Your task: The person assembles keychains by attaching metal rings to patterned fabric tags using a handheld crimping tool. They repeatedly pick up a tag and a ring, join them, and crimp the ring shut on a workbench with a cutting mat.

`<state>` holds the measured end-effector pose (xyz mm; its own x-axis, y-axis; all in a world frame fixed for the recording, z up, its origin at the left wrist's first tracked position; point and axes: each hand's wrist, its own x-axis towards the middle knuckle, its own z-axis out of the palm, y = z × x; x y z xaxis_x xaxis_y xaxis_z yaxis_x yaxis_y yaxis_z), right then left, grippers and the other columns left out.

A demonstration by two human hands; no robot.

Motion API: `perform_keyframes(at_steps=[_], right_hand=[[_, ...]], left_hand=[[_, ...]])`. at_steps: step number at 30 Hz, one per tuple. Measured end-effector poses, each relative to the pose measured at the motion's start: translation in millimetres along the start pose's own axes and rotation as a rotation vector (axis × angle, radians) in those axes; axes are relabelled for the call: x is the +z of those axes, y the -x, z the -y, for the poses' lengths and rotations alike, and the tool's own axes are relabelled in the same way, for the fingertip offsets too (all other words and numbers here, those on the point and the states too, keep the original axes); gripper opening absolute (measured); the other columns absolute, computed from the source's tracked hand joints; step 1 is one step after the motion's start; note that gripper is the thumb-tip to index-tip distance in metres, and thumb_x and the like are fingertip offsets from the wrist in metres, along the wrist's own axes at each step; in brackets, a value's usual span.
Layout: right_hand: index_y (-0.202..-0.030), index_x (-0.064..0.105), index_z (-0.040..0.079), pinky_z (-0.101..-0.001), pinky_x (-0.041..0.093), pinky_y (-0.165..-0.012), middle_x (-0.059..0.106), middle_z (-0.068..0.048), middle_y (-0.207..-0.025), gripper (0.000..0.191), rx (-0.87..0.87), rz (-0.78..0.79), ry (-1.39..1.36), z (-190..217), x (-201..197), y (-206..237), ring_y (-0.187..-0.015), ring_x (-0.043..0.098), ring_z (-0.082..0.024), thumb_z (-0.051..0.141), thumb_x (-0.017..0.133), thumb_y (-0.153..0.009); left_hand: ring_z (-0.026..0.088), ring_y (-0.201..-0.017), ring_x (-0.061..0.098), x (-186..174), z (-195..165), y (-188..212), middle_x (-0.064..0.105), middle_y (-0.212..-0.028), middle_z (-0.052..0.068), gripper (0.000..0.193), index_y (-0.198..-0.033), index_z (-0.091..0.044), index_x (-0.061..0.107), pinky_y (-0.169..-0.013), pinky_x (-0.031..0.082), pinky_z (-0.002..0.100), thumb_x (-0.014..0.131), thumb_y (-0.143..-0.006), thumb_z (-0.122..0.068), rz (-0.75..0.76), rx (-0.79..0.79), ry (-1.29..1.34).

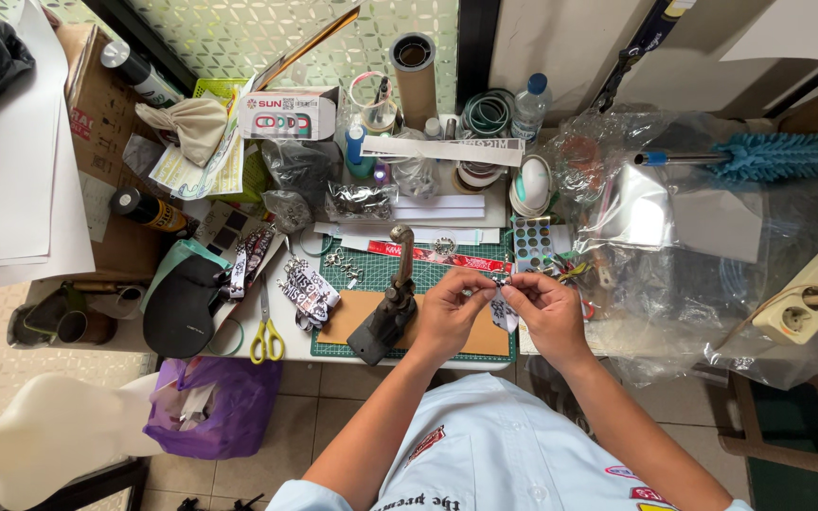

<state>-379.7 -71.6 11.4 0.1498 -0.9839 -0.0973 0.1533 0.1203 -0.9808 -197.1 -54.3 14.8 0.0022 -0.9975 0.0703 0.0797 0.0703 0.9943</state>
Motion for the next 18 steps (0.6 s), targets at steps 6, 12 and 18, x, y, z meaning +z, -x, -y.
perform_keyframes(at_steps=[6,12,18], right_hand=[[-0.11,0.07,-0.004,-0.0215,0.054,-0.074,0.073,-0.003,-0.097,0.019,-0.001,0.019,0.066,-1.7,1.6,1.4,-0.085,0.066,-0.006,0.007,0.072,-0.095],[-0.111,0.069,-0.002,-0.0212,0.053,-0.075,0.071,-0.001,-0.097,0.017,-0.05,0.108,0.17,1.2,1.1,0.0,-0.087,0.063,-0.004,0.01,0.066,-0.099],[-0.111,0.068,0.0,-0.0233,0.052,-0.073,0.07,-0.001,-0.095,0.015,-0.09,0.16,0.224,12.1,4.6,0.9,-0.085,0.061,-0.005,0.009,0.066,-0.099]], left_hand=[[0.01,-0.102,0.065,0.2,5.8,-0.6,0.068,-0.117,0.002,0.012,-0.104,0.001,0.073,-0.09,0.055,0.025,0.073,-0.094,-0.005,0.018,-0.16,0.366],[0.014,-0.093,0.068,3.5,11.0,2.9,0.073,-0.1,0.01,0.021,-0.107,0.005,0.071,-0.087,0.055,0.028,0.077,-0.09,-0.005,-0.06,-0.447,0.566],[0.018,-0.091,0.071,1.8,6.1,6.1,0.074,-0.101,0.014,0.02,-0.106,0.006,0.07,-0.087,0.058,0.031,0.076,-0.089,-0.002,-0.079,-0.438,0.668]])
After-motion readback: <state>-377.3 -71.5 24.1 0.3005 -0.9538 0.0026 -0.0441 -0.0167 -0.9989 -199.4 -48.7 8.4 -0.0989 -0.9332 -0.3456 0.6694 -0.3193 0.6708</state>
